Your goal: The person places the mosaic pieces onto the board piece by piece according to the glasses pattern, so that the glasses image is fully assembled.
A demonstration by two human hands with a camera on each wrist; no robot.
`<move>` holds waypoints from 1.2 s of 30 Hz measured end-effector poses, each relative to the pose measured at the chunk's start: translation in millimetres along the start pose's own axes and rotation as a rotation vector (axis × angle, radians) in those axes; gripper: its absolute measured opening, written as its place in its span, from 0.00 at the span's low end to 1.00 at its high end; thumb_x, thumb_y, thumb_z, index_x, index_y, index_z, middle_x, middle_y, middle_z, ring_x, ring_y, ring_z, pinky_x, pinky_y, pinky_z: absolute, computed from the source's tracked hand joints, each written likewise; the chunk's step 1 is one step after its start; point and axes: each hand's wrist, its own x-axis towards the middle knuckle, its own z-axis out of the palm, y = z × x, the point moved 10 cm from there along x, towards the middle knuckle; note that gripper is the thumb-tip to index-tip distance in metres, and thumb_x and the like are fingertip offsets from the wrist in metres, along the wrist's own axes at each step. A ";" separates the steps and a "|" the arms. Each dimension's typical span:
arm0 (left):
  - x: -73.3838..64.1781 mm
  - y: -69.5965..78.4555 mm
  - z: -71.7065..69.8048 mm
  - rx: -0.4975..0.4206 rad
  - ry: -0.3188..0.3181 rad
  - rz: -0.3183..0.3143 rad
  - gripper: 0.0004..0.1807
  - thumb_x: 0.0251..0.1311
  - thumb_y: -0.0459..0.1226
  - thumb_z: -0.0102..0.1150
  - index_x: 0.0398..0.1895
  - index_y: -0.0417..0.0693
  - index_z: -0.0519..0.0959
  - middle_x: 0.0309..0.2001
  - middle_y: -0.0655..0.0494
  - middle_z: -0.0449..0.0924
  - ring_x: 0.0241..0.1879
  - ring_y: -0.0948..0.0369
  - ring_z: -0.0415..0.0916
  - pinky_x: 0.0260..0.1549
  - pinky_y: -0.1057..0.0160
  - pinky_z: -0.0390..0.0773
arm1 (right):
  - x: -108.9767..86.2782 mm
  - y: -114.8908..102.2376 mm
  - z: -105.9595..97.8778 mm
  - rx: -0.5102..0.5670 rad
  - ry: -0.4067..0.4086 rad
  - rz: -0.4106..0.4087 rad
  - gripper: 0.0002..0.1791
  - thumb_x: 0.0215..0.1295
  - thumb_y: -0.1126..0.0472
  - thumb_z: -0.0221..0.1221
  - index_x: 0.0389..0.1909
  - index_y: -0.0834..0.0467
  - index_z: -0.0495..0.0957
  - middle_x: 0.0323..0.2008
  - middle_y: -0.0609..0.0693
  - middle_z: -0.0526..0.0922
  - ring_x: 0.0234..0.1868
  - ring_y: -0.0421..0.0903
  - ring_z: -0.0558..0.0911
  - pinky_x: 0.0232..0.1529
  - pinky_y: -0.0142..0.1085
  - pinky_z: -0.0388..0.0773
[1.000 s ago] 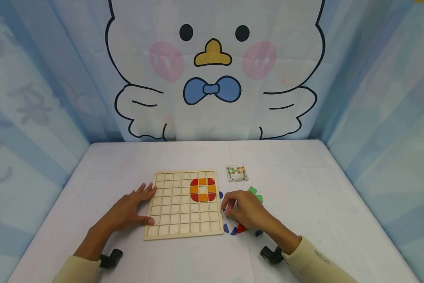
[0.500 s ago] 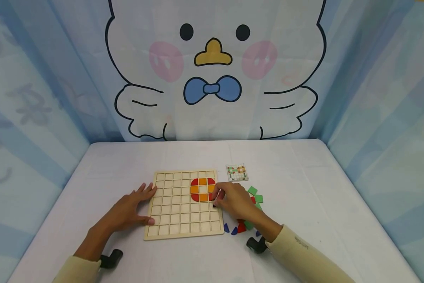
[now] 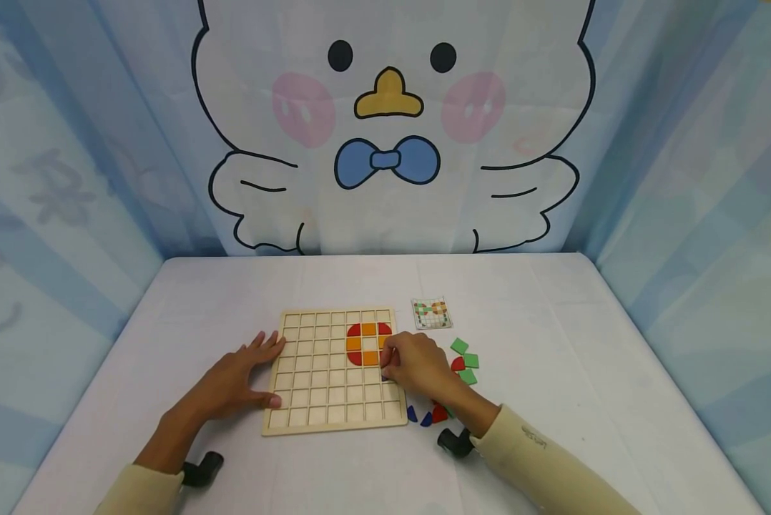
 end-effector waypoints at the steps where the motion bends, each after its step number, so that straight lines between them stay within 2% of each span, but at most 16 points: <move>1: 0.0 -0.2 -0.1 0.003 0.001 0.001 0.63 0.45 0.56 0.83 0.84 0.49 0.60 0.84 0.41 0.55 0.83 0.33 0.49 0.76 0.24 0.55 | 0.1 -0.5 0.0 -0.002 0.000 -0.002 0.10 0.63 0.62 0.75 0.29 0.49 0.83 0.23 0.44 0.78 0.26 0.43 0.77 0.27 0.34 0.71; 8: 0.3 -0.3 0.0 0.006 0.004 0.000 0.63 0.45 0.55 0.83 0.84 0.49 0.60 0.84 0.41 0.55 0.83 0.33 0.50 0.76 0.24 0.55 | 0.6 3.4 -5.7 0.032 0.008 -0.011 0.07 0.65 0.61 0.74 0.30 0.48 0.86 0.25 0.42 0.81 0.30 0.43 0.78 0.32 0.35 0.74; 12: 0.8 0.0 0.4 0.004 0.006 -0.004 0.63 0.46 0.55 0.83 0.84 0.49 0.60 0.84 0.41 0.56 0.83 0.34 0.50 0.76 0.24 0.54 | 0.8 11.8 -18.6 0.027 0.068 0.000 0.04 0.65 0.60 0.74 0.33 0.49 0.88 0.27 0.42 0.83 0.33 0.44 0.78 0.34 0.36 0.75; 16: 0.9 -1.1 0.2 0.005 0.002 -0.005 0.63 0.45 0.55 0.83 0.84 0.49 0.60 0.84 0.41 0.55 0.83 0.32 0.50 0.75 0.23 0.54 | 2.6 24.4 -31.2 -0.011 0.123 0.050 0.04 0.65 0.61 0.73 0.36 0.50 0.87 0.29 0.43 0.83 0.32 0.44 0.78 0.31 0.35 0.74; 22: 0.4 -1.9 -0.7 0.002 -0.005 -0.006 0.63 0.45 0.56 0.83 0.84 0.49 0.60 0.84 0.40 0.55 0.82 0.31 0.50 0.75 0.22 0.54 | 6.3 35.1 -31.4 -0.053 0.088 0.100 0.09 0.61 0.61 0.76 0.40 0.50 0.87 0.30 0.44 0.82 0.32 0.43 0.77 0.30 0.34 0.73; 29: 0.1 -0.5 0.2 -0.008 -0.004 -0.008 0.63 0.45 0.56 0.83 0.84 0.49 0.61 0.84 0.41 0.55 0.82 0.32 0.50 0.75 0.23 0.54 | 8.9 32.2 -26.6 -0.068 0.082 0.076 0.09 0.59 0.62 0.77 0.36 0.52 0.86 0.26 0.45 0.80 0.30 0.44 0.76 0.30 0.34 0.73; 36: 0.3 -1.0 0.9 -0.009 -0.007 -0.012 0.63 0.45 0.55 0.83 0.84 0.49 0.60 0.84 0.41 0.54 0.83 0.32 0.49 0.76 0.23 0.53 | 6.0 30.2 -28.8 -0.027 0.095 0.063 0.10 0.59 0.65 0.77 0.33 0.52 0.83 0.26 0.45 0.81 0.30 0.44 0.77 0.30 0.34 0.73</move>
